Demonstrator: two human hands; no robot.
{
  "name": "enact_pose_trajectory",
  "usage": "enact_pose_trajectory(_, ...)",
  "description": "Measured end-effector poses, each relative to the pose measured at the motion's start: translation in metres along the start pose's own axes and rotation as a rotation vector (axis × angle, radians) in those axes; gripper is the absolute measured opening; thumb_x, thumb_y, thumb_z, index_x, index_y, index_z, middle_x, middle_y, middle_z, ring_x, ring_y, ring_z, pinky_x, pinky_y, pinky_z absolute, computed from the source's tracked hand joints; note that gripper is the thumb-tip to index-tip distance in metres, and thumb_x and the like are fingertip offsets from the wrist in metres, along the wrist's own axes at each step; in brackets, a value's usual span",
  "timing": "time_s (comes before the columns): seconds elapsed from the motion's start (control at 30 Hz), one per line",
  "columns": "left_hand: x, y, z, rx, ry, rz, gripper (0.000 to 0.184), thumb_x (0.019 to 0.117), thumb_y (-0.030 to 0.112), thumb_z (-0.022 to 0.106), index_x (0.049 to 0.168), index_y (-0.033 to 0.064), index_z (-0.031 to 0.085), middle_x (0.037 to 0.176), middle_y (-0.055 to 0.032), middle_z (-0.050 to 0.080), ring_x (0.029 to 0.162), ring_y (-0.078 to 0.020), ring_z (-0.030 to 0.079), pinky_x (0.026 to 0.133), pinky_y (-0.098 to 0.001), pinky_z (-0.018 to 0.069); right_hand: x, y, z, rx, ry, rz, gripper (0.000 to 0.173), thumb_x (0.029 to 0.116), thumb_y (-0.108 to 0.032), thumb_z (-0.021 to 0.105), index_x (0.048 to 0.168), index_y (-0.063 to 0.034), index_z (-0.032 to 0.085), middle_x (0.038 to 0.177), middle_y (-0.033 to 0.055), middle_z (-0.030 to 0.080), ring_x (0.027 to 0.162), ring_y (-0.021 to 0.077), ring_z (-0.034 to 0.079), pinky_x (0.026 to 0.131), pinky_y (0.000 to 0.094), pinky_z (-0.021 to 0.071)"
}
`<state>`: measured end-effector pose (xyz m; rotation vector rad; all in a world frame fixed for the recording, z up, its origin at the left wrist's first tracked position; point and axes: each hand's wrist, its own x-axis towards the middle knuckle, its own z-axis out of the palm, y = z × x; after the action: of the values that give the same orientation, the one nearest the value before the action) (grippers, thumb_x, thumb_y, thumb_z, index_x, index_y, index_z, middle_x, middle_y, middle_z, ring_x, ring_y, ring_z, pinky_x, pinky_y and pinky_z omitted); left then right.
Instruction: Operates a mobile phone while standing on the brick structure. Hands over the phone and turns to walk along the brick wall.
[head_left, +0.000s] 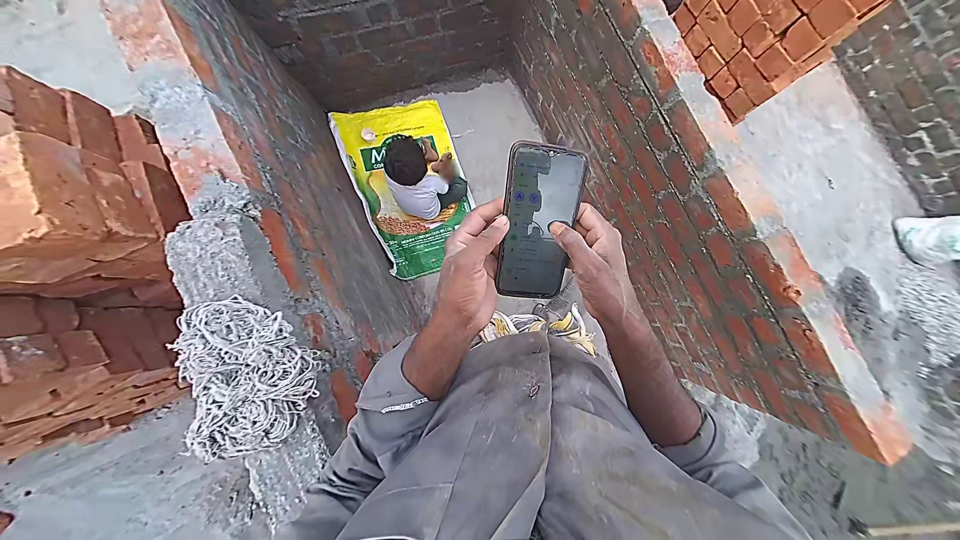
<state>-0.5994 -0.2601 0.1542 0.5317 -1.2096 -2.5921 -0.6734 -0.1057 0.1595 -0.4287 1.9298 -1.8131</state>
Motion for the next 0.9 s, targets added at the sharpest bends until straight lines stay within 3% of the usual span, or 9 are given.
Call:
enact_pose_trajectory(0.17, 0.001, -0.001, 0.003, 0.012, -0.009, 0.002, 0.032, 0.1093, 0.016, 0.042, 0.133, 0.0084, 0.062, 0.123, -0.0122, 0.067, 0.108, -0.0208, 0.069, 0.093, -0.0393, 0.0589, -0.001, -0.002, -0.007, 0.032, -0.027, 0.000, 0.021, 0.1066, -0.023, 0.050, 0.120, -0.0101, 0.060, 0.100, 0.0069, 0.071, 0.081, 0.0136, 0.070, 0.062, 0.0272, 0.0580)
enact_pose_trajectory(0.37, 0.002, 0.000, 0.007, 0.016, -0.013, 0.004, 0.032, 0.1094, 0.016, 0.042, 0.133, 0.0084, 0.062, 0.124, -0.0121, 0.067, 0.109, -0.0208, 0.068, 0.094, -0.0396, 0.0584, -0.001, -0.005, -0.012, 0.006, -0.058, -0.004, 0.036, 0.0939, -0.010, 0.066, 0.129, -0.0094, 0.056, 0.111, 0.0090, 0.072, 0.091, 0.0183, 0.072, 0.070, 0.0307, 0.0615)
enact_pose_trajectory(0.53, 0.003, 0.000, 0.009, 0.012, -0.023, -0.004, 0.033, 0.1095, 0.016, 0.042, 0.134, 0.0085, 0.062, 0.125, -0.0130, 0.067, 0.110, -0.0219, 0.068, 0.094, -0.0410, 0.0583, 0.000, -0.005, -0.012, 0.033, -0.026, -0.013, 0.021, 0.1058, -0.019, 0.051, 0.123, -0.0088, 0.059, 0.103, 0.0081, 0.071, 0.084, 0.0153, 0.071, 0.065, 0.0286, 0.0595)
enact_pose_trajectory(0.63, 0.003, -0.001, 0.008, 0.025, -0.030, -0.006, 0.032, 0.1097, 0.017, 0.041, 0.134, 0.0092, 0.062, 0.124, -0.0116, 0.067, 0.109, -0.0208, 0.068, 0.094, -0.0403, 0.0583, -0.001, -0.004, -0.013, 0.048, -0.031, -0.007, 0.024, 0.1075, -0.022, 0.047, 0.123, -0.0092, 0.060, 0.103, 0.0077, 0.071, 0.085, 0.0151, 0.070, 0.065, 0.0291, 0.0594)
enact_pose_trajectory(0.9, 0.001, 0.000, 0.004, 0.020, -0.021, -0.003, 0.033, 0.1101, 0.018, 0.041, 0.134, 0.0090, 0.062, 0.124, -0.0122, 0.067, 0.109, -0.0211, 0.068, 0.094, -0.0406, 0.0586, -0.002, -0.003, -0.010, 0.023, -0.058, -0.013, 0.035, 0.0944, -0.012, 0.066, 0.128, -0.0088, 0.057, 0.111, 0.0091, 0.072, 0.092, 0.0181, 0.072, 0.072, 0.0305, 0.0615)
